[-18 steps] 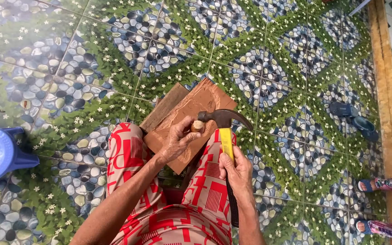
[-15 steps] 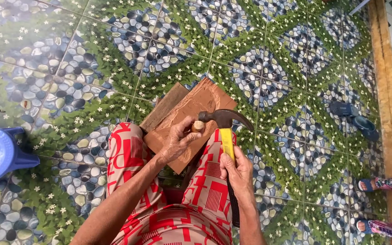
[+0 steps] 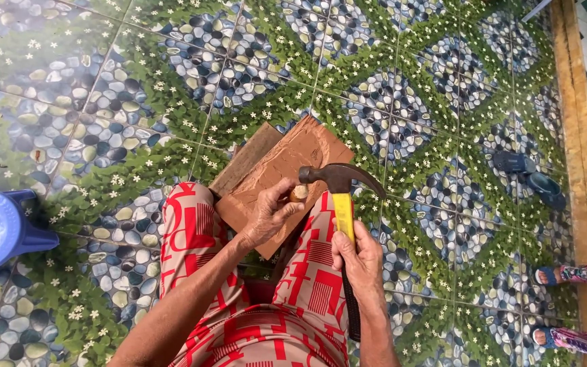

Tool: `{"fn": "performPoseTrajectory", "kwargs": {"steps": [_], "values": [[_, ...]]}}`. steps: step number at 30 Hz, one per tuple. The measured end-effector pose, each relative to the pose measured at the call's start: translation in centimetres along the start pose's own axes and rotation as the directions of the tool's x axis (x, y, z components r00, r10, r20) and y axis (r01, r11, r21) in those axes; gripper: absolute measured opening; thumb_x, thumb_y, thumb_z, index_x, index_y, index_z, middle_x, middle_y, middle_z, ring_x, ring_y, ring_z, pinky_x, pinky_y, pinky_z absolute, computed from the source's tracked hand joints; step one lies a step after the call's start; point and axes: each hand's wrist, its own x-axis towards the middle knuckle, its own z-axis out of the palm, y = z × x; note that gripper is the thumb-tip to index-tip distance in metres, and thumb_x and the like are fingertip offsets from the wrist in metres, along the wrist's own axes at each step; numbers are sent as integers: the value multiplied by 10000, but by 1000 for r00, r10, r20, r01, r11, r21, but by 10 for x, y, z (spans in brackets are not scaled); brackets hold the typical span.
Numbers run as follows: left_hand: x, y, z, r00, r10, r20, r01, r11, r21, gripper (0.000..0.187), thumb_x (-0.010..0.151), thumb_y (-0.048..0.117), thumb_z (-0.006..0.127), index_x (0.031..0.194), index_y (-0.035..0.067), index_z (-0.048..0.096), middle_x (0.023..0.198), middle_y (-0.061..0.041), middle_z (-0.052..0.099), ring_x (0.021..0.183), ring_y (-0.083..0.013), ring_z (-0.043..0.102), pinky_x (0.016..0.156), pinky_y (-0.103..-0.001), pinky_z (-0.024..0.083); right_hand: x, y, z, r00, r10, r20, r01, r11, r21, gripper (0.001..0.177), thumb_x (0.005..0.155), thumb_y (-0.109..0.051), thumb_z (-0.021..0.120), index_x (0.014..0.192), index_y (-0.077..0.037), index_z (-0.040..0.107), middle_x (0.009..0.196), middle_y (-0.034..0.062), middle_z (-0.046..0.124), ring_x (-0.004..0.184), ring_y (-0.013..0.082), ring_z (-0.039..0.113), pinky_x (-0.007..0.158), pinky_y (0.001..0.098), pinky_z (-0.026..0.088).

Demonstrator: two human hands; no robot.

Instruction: Carving a design into a wooden block using a hammer and chisel while sitting on the floor.

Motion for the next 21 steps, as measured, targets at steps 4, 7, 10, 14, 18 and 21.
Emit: {"fn": "performPoseTrajectory", "kwargs": {"steps": [4,7,10,14,18,21], "values": [[-6,9,0,1000,-2,22,3,999,-42,254,1030,223,647,1214,60,580,1007,-10,520,896,-116,527,796,-285,517,-6,10,-3,999,-52,0,52,997,-53,259,1044,-190,565,1191,5,652,686,7,585,475,63,534,437,208,565],[-12,11,0,999,37,24,-38,999,36,167,1045,229,621,1111,84,574,938,-28,513,800,-164,447,720,-336,413,-12,25,-15,990,-138,-7,136,981,-135,209,1065,-211,556,1149,-41,643,739,25,660,492,85,611,392,177,586],[-14,11,-1,998,25,66,-24,1000,-14,271,1048,314,612,1190,84,593,977,-34,530,842,-176,469,743,-384,413,-20,21,-24,964,-260,-58,238,938,-250,186,1054,-250,581,1060,-78,650,718,8,678,479,71,662,380,143,610],[-13,8,0,998,34,49,-35,999,12,237,1038,291,629,1143,82,596,979,-34,536,857,-172,486,747,-370,424,-28,13,-27,960,-270,-70,240,927,-286,274,1034,-257,598,1206,-52,660,726,23,704,475,66,675,388,145,631],[-12,2,4,996,79,34,-81,995,62,202,1025,230,658,1134,73,592,984,-49,544,856,-192,502,737,-402,413,-36,10,-25,956,-270,-115,236,939,-249,289,1011,-206,626,1237,-27,657,750,21,674,506,75,656,426,167,640],[-14,-2,5,996,66,52,-68,997,35,321,1028,235,650,1306,88,586,1151,-98,634,1029,-267,638,820,-444,540,-38,11,-26,958,-251,-140,221,955,-197,304,1010,-196,630,1250,-11,657,823,52,719,545,83,678,450,174,667]]}}
